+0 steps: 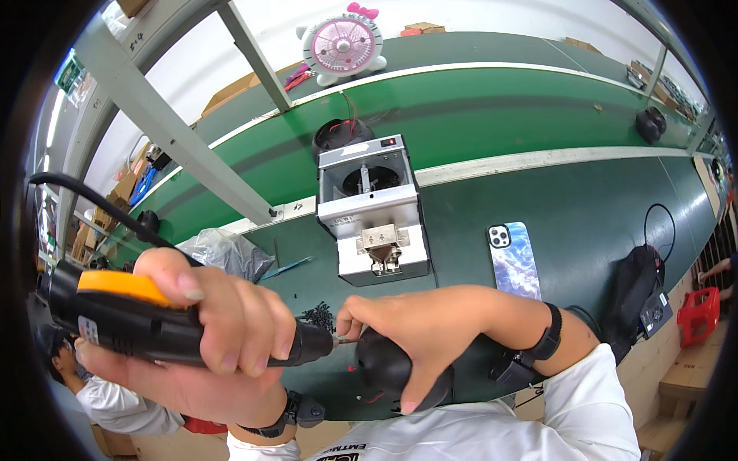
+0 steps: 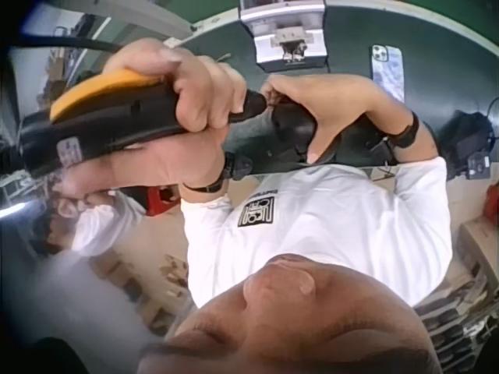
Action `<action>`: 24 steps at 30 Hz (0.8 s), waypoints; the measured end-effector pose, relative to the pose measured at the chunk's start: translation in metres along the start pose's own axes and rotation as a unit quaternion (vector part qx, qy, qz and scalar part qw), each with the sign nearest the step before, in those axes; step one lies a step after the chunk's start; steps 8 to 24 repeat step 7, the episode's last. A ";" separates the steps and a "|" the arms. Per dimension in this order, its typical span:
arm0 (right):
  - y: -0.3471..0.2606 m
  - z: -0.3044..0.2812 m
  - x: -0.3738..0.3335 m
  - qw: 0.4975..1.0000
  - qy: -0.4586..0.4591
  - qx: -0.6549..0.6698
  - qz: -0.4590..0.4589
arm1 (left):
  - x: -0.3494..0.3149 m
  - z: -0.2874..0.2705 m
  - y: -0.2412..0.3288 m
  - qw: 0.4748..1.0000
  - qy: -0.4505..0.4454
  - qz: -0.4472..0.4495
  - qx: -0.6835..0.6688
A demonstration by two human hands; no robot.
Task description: Use an electric screwdriver to assemble plastic electronic components on a factory assembly line.
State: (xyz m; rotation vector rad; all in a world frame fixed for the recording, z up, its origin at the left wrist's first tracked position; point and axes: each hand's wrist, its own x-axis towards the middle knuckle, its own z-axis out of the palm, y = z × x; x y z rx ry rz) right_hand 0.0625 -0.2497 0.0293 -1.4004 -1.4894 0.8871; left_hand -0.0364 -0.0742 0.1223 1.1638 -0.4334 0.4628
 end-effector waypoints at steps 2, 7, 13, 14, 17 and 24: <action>-0.015 0.001 0.005 0.997 0.021 -0.014 0.071 | -0.004 0.007 0.008 1.000 0.000 0.014 -0.004; -0.016 0.018 0.012 0.980 0.098 -0.045 0.165 | -0.009 0.005 0.021 0.996 0.061 -0.008 0.062; -0.016 0.018 0.012 0.980 0.098 -0.045 0.165 | -0.009 0.005 0.021 0.996 0.061 -0.008 0.062; -0.016 0.018 0.012 0.980 0.098 -0.045 0.165 | -0.009 0.005 0.021 0.996 0.061 -0.008 0.062; -0.016 0.018 0.012 0.980 0.098 -0.045 0.165 | -0.009 0.005 0.021 0.996 0.061 -0.008 0.062; -0.016 0.018 0.012 0.980 0.098 -0.045 0.165 | -0.009 0.005 0.021 0.996 0.061 -0.008 0.062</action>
